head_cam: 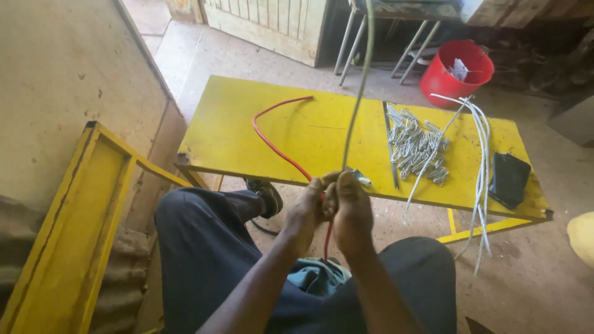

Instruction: The person sits on the floor and inserts a long silver wire into a red plastic tube using both hands. The person pushes the wire through the tube repeatedly, adjusting the position of the tube and wire on a yellow table.

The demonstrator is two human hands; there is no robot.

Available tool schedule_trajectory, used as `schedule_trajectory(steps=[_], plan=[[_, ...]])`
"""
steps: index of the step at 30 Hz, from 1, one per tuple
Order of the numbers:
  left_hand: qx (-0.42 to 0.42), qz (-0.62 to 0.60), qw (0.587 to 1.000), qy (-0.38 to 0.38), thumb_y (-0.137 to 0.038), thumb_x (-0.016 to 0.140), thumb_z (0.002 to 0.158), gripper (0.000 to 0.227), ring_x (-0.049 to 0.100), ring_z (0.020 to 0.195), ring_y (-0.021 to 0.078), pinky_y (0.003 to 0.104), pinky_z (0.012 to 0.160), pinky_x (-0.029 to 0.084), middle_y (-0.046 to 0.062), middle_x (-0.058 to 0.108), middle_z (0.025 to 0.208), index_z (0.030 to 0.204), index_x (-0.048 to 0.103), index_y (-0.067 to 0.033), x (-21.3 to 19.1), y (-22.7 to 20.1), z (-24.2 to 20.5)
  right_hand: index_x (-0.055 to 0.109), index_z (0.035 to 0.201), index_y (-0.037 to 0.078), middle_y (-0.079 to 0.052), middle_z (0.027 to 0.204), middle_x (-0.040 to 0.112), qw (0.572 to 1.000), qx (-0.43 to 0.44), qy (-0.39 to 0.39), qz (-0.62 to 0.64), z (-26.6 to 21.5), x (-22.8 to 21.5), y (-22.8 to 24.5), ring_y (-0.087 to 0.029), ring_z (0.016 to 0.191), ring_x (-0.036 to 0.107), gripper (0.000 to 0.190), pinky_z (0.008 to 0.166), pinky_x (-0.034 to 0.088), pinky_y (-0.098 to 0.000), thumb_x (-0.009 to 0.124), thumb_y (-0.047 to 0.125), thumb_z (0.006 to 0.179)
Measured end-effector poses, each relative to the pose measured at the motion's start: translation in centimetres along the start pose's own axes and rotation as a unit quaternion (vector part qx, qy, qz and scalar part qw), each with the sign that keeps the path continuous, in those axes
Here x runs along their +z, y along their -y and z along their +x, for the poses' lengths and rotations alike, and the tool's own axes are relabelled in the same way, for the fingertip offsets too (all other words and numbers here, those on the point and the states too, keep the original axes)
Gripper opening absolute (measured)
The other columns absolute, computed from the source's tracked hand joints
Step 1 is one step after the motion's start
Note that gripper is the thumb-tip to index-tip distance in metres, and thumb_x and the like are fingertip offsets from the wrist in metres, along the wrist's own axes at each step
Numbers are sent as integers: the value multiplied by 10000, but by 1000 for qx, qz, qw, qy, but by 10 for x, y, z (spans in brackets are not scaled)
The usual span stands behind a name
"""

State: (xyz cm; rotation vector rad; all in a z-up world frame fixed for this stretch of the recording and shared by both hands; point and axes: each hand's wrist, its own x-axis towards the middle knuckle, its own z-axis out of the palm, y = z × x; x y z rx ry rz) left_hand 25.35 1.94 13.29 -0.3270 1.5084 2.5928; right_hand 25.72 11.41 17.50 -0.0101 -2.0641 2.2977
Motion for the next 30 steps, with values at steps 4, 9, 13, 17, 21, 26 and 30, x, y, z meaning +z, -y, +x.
schedule_trajectory(steps=[4, 9, 13, 17, 21, 26, 30], plan=[[-93, 33, 986, -136, -593, 600, 1037, 627, 683, 1171, 323, 431, 1027, 523, 238, 708, 1222, 1418, 682, -103, 21, -41, -11, 681, 1053, 118, -12, 716, 457, 998, -13, 42, -49, -18, 25, 4, -135, 654, 560, 435, 772, 562, -363, 421, 452, 1151], [-153, -34, 950, -270, -570, 651, 1054, 542, 736, 870, 319, 423, 861, 582, 220, 755, 981, 1172, 770, -54, -8, -24, 20, 663, 1010, 110, -22, 752, 444, 995, 19, 99, -21, -42, 43, 17, -163, 693, 516, 516, 787, 498, -372, 324, 466, 1167], [-153, 15, 954, -259, -598, 662, 994, 881, 541, 1475, 351, 419, 1269, 329, 289, 566, 1534, 1559, 447, 43, 15, -75, -23, 660, 965, 113, 27, 792, 480, 997, 19, 56, -46, -47, 52, 10, -125, 753, 500, 475, 830, 471, -370, 370, 421, 1179], [-37, 212, 962, -171, -751, 330, 1029, 949, 700, 1194, 483, 602, 1028, 473, 303, 780, 1031, 972, 793, 76, -6, -30, -2, 551, 813, 168, 46, 656, 444, 994, -78, 39, -61, -36, 41, -7, -83, 624, 515, 509, 712, 472, -267, 333, 404, 1208], [25, 275, 945, -175, -621, 344, 1093, 832, 693, 1157, 497, 619, 923, 500, 300, 766, 1026, 958, 790, 67, 4, -1, 20, 503, 690, 181, 40, 567, 418, 989, -107, 34, -97, -27, 15, -6, -100, 519, 450, 638, 664, 436, -256, 264, 441, 1222], [-3, 348, 926, -147, -771, 361, 1012, 805, 733, 1161, 425, 571, 950, 570, 212, 785, 1004, 995, 789, -90, 30, 27, 45, 499, 874, 234, 52, 640, 408, 985, -144, -30, -94, -36, -3, 19, -90, 554, 493, 529, 667, 484, -271, 209, 485, 1238], [18, 382, 913, -142, -712, 341, 1031, 790, 754, 1107, 433, 561, 899, 573, 230, 780, 953, 961, 791, -66, 10, 32, 42, 474, 855, 242, 57, 610, 401, 981, -157, -84, -83, -51, 3, 52, -66, 499, 490, 497, 542, 503, -215, 305, 543, 1213]])
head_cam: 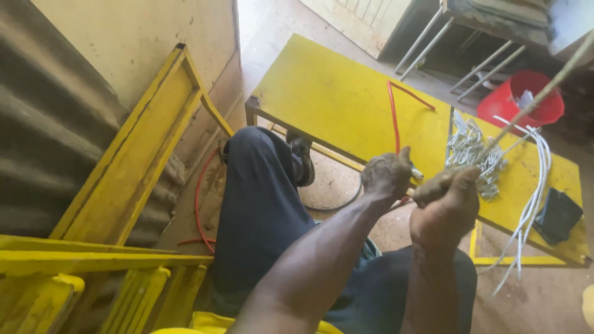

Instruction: The person sits on the floor and inserts a long silver wire into a red plastic tube using both hands. The person pushes the wire through the tube repeatedly, adjusting the position of the tube and wire on a yellow table.

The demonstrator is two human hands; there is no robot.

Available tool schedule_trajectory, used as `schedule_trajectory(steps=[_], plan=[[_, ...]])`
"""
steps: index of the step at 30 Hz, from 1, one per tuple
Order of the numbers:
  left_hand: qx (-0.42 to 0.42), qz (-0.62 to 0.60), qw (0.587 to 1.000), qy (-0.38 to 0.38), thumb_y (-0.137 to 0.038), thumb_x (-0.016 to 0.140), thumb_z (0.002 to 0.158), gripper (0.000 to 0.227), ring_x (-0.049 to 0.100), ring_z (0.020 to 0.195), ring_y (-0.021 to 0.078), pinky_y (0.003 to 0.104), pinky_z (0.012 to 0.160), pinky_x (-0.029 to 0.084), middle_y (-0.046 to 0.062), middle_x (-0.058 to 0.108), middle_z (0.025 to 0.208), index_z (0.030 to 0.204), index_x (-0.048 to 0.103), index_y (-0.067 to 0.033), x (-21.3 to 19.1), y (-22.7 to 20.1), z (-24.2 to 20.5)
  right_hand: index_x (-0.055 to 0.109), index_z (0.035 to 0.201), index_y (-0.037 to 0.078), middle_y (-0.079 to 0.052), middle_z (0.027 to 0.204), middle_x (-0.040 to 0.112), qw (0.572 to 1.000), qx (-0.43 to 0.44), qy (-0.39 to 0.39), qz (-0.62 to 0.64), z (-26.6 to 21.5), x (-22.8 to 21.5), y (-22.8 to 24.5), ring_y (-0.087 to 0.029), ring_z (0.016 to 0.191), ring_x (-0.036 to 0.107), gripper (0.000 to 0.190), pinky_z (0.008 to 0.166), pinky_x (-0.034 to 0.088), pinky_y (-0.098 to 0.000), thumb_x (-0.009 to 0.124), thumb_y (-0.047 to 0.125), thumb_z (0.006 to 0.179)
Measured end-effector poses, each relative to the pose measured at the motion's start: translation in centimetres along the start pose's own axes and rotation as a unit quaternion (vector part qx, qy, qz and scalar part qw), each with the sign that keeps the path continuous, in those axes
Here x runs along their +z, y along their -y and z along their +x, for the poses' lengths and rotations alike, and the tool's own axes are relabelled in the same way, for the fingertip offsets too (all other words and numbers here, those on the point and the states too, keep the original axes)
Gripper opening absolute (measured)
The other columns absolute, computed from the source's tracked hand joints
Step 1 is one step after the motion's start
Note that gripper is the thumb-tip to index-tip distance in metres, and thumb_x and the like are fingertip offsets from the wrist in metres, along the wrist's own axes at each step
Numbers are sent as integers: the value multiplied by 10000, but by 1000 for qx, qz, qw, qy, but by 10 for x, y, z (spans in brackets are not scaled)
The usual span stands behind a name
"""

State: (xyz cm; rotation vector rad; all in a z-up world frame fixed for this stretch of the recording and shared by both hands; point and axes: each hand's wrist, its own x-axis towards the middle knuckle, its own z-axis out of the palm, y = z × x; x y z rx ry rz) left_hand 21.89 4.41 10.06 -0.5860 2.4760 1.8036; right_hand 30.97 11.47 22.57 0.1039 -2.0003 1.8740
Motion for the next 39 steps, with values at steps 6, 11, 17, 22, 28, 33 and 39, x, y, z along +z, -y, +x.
schedule_trajectory(steps=[6, 11, 17, 22, 28, 33, 39], plan=[[139, 295, 944, -49, -179, 403, 972, 352, 736, 828, 473, 618, 579, 533, 160, 768, 918, 1209, 646, -272, -47, 119, 110, 544, 820, 208, 34, 643, 450, 989, 4, 3, 151, 16, 29, 54, -120, 559, 475, 459, 538, 415, -279, 481, 582, 1079], [-112, 106, 986, -55, -716, 187, 1031, 909, 684, 1165, 475, 588, 966, 488, 268, 752, 1180, 1153, 748, -12, -97, 76, 31, 501, 768, 224, 57, 589, 270, 974, 114, 48, 190, 17, 40, 72, -98, 482, 238, 465, 481, 241, -298, 575, 655, 925], [212, 115, 919, -312, -597, 566, 1039, 652, 614, 1269, 437, 588, 986, 491, 208, 651, 1296, 1442, 603, -86, -99, 48, 7, 528, 831, 193, 119, 581, 251, 969, 181, 65, 152, 78, 54, 25, -45, 449, 302, 447, 436, 229, -222, 395, 527, 1098], [310, 71, 941, 112, -637, 365, 1072, 629, 712, 1119, 509, 639, 978, 533, 249, 786, 1039, 1189, 731, -139, -95, 18, -22, 574, 972, 152, 112, 600, 342, 966, 208, 127, 91, 118, 63, -20, -43, 467, 355, 442, 461, 294, -184, 319, 468, 1147], [218, 35, 962, 157, -673, 324, 1086, 607, 762, 1065, 380, 540, 929, 587, 95, 802, 936, 1045, 734, -227, -62, 56, 19, 559, 1467, 58, -106, 1050, 702, 961, 173, 171, -133, 139, 36, -73, -191, 992, 699, 528, 900, 591, -364, 396, 466, 1175], [189, -51, 978, 66, -741, 330, 1099, 717, 761, 808, 339, 478, 737, 606, 135, 733, 721, 987, 761, -179, -53, 42, 59, 742, 1268, 86, -180, 1126, 727, 880, 70, 103, -458, 148, -42, -181, -385, 1169, 692, 534, 1035, 522, -551, 533, 558, 1132], [201, -66, 977, 26, -639, 374, 1143, 608, 741, 835, 341, 503, 755, 608, 164, 723, 755, 951, 700, -163, -1, 29, 134, 754, 1329, 175, -97, 1213, 645, 821, 43, 216, -527, 138, -68, -238, -368, 1215, 635, 623, 1055, 564, -553, 889, 483, 805]])
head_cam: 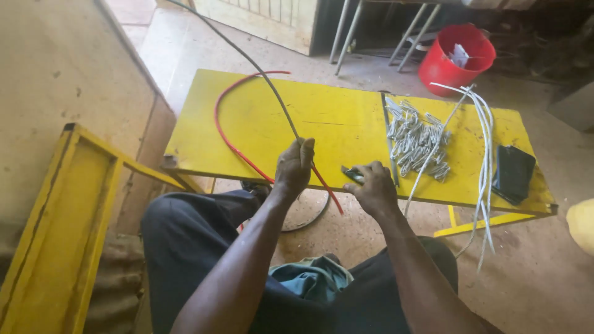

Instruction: The person sits on the floor and inserts a long silver wire into a red plastic tube using both hands. The person pushes the wire through the tube repeatedly, adjusting the position of the tube and wire on a yellow table.

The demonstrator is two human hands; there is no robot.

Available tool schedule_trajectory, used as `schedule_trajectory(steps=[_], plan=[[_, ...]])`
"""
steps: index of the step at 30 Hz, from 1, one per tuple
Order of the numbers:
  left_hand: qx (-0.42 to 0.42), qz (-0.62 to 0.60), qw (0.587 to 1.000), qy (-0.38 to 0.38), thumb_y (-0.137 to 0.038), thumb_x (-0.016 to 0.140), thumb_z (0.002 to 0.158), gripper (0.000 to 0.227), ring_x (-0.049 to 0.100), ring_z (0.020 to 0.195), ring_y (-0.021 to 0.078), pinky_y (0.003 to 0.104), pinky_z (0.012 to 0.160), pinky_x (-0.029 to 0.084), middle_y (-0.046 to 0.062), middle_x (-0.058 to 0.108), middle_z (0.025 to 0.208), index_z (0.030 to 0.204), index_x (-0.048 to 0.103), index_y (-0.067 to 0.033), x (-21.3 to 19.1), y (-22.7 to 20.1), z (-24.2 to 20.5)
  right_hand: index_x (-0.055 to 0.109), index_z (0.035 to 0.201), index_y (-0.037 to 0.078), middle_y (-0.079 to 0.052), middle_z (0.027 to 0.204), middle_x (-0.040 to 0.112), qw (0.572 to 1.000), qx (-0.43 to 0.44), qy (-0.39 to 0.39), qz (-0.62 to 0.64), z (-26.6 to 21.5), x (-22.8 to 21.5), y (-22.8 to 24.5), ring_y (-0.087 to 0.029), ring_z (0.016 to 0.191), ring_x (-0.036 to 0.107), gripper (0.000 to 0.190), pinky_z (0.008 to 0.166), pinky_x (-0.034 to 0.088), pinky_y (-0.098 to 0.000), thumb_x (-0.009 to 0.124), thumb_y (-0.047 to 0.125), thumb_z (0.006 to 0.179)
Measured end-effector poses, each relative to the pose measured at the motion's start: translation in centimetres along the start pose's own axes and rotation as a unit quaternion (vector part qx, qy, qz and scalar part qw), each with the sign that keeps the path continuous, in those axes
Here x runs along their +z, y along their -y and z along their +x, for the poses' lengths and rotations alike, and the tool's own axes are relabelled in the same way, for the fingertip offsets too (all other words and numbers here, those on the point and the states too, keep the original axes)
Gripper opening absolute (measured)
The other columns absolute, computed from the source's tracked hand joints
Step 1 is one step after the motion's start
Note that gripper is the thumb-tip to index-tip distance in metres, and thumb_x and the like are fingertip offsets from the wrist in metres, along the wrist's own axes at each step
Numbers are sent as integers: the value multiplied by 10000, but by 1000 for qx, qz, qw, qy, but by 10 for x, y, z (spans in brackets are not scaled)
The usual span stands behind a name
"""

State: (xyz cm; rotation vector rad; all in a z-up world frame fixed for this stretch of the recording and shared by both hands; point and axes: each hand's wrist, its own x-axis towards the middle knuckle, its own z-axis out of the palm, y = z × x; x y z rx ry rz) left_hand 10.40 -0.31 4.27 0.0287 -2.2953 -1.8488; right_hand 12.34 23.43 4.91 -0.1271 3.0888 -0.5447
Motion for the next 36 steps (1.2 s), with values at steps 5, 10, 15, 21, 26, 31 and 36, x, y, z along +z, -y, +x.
schedule_trajectory(steps=[5, 10, 15, 21, 26, 31, 36], plan=[[-5, 79, 997, 17, -653, 352, 1152, 614, 745, 891, 356, 512, 763, 602, 157, 721, 803, 1020, 670, -145, 16, 41, 65, 779, 1208, 210, -88, 1107, 645, 998, -3, 59, 4, 5, -10, 9, -311, 1170, 674, 255, 1034, 584, -493, 707, 340, 999], [0, 220, 975, 35, -724, 305, 1120, 669, 686, 996, 314, 426, 956, 461, 113, 720, 804, 923, 659, -192, 6, 40, 73, 746, 1142, 174, -135, 1038, 715, 978, 108, 103, 149, 13, -18, 28, -352, 1115, 718, 391, 985, 560, -546, 532, 431, 941], [57, 309, 947, 64, -701, 263, 1123, 681, 729, 969, 289, 441, 1037, 390, 140, 725, 790, 890, 613, -167, 5, 35, 70, 674, 1272, 109, -260, 1135, 723, 950, 94, 133, 266, 8, -27, 83, -477, 1166, 697, 499, 988, 520, -631, 509, 499, 1008], [-77, 195, 976, 63, -541, 599, 1064, 319, 635, 1067, 260, 401, 967, 456, 46, 726, 934, 1041, 651, -227, 2, 16, 81, 640, 1048, 160, -173, 874, 759, 986, 47, 52, 154, 13, 26, 101, -410, 929, 783, 277, 873, 595, -578, 635, 429, 980], [-122, 261, 957, -14, -530, 614, 1005, 368, 729, 1077, 362, 479, 999, 440, 151, 785, 996, 1125, 658, -185, 20, 8, 89, 600, 958, 126, -181, 789, 732, 991, 55, -6, 124, -4, 13, 104, -417, 850, 785, 184, 804, 602, -593, 582, 309, 970], [-45, 305, 949, -67, -368, 539, 1082, 248, 761, 900, 293, 433, 975, 420, 109, 751, 821, 952, 616, -171, 34, 10, 67, 611, 1048, 114, -213, 836, 742, 988, 56, 10, 142, -21, 10, 80, -438, 888, 786, 302, 819, 602, -611, 637, 411, 998], [11, 318, 947, -54, -522, 528, 1083, 388, 776, 880, 322, 459, 953, 435, 139, 740, 794, 930, 596, -172, 39, 25, 75, 531, 1238, 151, -291, 1040, 758, 967, 103, 117, 200, -6, -6, 68, -525, 1117, 720, 541, 975, 520, -701, 353, 639, 1088]])
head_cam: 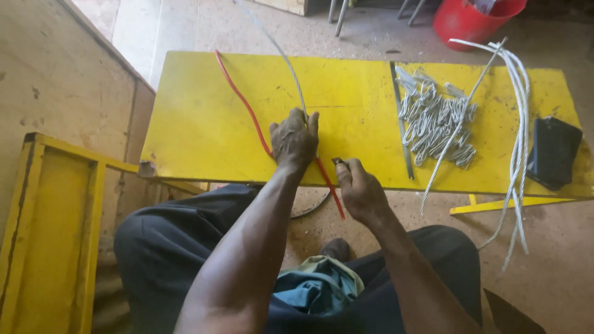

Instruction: The person sits on the floor and inserts a long silver wire into a red plastic tube using both hands. The person pushes the wire through the tube repeatedly, adjusting the position of the tube and wire on a yellow table.

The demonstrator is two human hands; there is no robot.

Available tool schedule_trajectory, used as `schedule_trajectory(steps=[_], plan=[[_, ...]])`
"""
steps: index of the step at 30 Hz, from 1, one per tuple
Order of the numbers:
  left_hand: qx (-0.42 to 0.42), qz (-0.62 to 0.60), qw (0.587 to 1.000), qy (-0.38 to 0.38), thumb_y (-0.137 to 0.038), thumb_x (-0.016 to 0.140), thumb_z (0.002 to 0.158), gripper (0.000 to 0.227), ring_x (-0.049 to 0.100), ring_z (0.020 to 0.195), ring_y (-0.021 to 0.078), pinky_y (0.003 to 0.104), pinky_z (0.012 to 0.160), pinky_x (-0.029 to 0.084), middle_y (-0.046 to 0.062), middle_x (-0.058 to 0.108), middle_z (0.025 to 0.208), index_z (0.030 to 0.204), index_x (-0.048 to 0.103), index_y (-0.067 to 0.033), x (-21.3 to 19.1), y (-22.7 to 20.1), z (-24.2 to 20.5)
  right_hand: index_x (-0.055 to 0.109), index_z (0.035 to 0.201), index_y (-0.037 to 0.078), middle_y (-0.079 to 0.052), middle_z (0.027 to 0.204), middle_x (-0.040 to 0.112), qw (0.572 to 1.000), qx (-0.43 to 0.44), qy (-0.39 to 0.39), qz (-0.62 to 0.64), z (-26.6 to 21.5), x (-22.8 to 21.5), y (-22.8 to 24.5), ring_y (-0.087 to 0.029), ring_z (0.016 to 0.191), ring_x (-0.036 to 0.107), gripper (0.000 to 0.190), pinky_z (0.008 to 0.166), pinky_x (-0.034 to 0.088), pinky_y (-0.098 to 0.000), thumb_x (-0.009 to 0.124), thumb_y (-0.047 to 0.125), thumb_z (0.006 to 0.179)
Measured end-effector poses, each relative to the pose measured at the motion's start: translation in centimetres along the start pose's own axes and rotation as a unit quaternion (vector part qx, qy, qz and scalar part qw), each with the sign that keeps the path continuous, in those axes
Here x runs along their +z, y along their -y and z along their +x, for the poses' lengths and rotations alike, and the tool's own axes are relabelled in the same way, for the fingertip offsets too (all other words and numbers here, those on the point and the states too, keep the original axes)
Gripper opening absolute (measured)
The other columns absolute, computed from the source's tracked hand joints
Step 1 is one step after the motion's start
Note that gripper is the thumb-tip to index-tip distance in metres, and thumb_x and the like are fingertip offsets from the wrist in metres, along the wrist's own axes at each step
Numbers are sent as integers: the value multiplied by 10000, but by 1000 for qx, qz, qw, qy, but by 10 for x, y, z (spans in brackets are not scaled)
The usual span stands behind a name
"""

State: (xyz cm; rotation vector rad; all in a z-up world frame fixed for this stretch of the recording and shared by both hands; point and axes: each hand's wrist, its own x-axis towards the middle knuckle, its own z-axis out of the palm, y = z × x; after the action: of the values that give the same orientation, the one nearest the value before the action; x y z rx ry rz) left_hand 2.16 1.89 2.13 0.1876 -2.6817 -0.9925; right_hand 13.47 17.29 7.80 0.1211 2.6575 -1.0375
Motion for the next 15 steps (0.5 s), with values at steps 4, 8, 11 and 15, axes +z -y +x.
schedule_trajectory(steps=[4, 8, 11, 15], plan=[[-34, -9, 999, 25, -580, 496, 1092, 436, 763, 861, 308, 432, 938, 451, 107, 724, 747, 932, 595, -186, 2, 1, 14, 631, 1073, 112, -278, 962, 750, 999, -33, -3, -15, 27, 3, -6, -507, 1025, 740, 413, 891, 558, -639, 397, 452, 1070], [1, 1, 1000, 7, -627, 485, 1076, 467, 775, 849, 334, 443, 963, 416, 142, 729, 746, 928, 567, -191, 2, -3, 23, 625, 1170, 110, -322, 1049, 723, 997, -73, 8, -1, 43, 2, 4, -557, 1095, 691, 400, 930, 520, -695, 419, 430, 1047], [-4, 18, 1000, 22, -620, 449, 1098, 438, 771, 818, 218, 388, 968, 412, 40, 738, 737, 922, 569, -237, 1, -2, 26, 668, 1171, 149, -266, 1051, 756, 997, -76, 12, -21, 45, -1, 15, -505, 1106, 716, 375, 966, 538, -645, 464, 440, 1052], [-15, 38, 999, 33, -651, 425, 1077, 465, 781, 854, 260, 400, 964, 413, 66, 730, 740, 931, 557, -229, 7, -1, 30, 689, 1203, 165, -263, 1086, 756, 997, -80, 16, -10, 54, -3, 13, -506, 1138, 698, 379, 985, 529, -648, 478, 436, 1042]])
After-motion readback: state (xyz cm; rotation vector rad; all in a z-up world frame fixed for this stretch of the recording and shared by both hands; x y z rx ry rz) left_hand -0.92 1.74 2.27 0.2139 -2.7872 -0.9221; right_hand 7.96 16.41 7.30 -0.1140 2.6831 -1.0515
